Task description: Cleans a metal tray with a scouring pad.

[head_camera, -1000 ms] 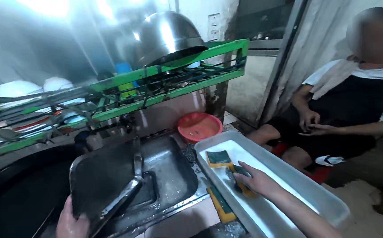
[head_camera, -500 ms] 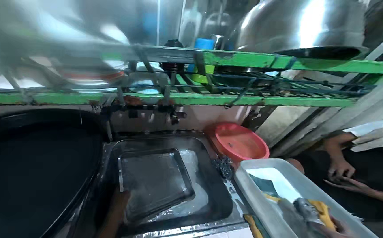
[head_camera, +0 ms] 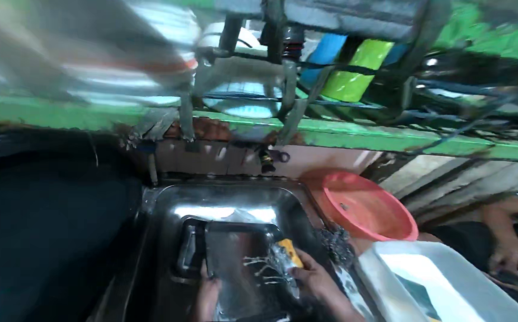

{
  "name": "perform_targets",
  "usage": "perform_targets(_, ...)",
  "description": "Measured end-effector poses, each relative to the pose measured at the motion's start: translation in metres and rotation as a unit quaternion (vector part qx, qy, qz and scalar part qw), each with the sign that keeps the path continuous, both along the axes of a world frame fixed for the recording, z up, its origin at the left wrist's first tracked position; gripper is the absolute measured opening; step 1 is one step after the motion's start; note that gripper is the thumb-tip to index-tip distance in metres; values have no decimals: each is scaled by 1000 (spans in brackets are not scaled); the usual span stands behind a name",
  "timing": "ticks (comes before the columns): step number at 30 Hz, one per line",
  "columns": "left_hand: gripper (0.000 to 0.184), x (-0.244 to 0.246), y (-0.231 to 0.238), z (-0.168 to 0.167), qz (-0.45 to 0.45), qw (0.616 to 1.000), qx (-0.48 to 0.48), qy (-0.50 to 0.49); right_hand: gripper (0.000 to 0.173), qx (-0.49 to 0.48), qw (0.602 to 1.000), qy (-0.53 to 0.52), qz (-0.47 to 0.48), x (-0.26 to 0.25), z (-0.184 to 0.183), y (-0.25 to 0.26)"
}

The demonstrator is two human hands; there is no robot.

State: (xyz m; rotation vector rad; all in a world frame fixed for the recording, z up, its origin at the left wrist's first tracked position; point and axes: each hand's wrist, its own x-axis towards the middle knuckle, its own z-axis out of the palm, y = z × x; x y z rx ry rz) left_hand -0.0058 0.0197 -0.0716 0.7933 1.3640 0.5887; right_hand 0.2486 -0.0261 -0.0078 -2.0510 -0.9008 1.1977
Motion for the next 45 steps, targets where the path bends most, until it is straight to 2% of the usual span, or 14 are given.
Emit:
perform_targets(3, 94, 4, -5, -1, -22, 1000, -3, 18, 60, -72, 995, -55, 33, 1, -72, 27)
perform_targets(5, 93, 7, -2, 1, -34, 999, -20, 37, 68, -115, 980, -132, 97, -11, -96, 33)
perform_targets(8, 95, 10, 3, -4, -28, 998, -29, 47, 76, -55, 961, -172, 212, -68, -83, 30)
perform_targets(12, 94, 10, -1, -6, -19, 999, 12, 32, 58, 65, 927, -200, 311, -110, -77, 22)
perform_targets(17, 90, 11, 4, -1, -40, 997, -12, 64, 55, -116, 921, -313, 202, -8, -121, 53)
perform_targets(19, 92, 12, 5, -2, -48, 995, -19, 81, 57, -154, 914, -322, 195, 9, -123, 67)
perform_targets(22, 90, 14, 7, 0, -71, 989, -26, 129, 65, -58, 922, -301, 237, -45, -106, 79)
perform_targets(25, 83, 7, 4, -5, -83, 992, 7, 95, 52, 109, 917, -253, 288, -111, -103, 85)
perform_targets(27, 81, 3, 3, 1, -104, 990, 4, 99, 50, 153, 916, -249, 276, -110, -116, 88)
perform_targets(33, 91, 11, 7, 2, -102, 985, -27, 134, 53, -55, 942, -323, 79, 0, -152, 105)
perform_targets(35, 89, 9, 9, 6, -115, 984, -38, 132, 52, -82, 941, -317, 82, -9, -143, 111)
perform_targets(40, 79, 11, 19, 45, -139, 975, -79, 157, 48, 64, 943, -241, 219, -103, -103, 118)
perform_targets(42, 80, 9, 12, 18, -95, 988, -40, 119, 46, 64, 963, -153, 213, -124, -94, 128)
perform_targets(45, 74, 4, 6, -9, -62, 996, 27, 63, 37, 79, 990, 1, 114, -133, -95, 124)
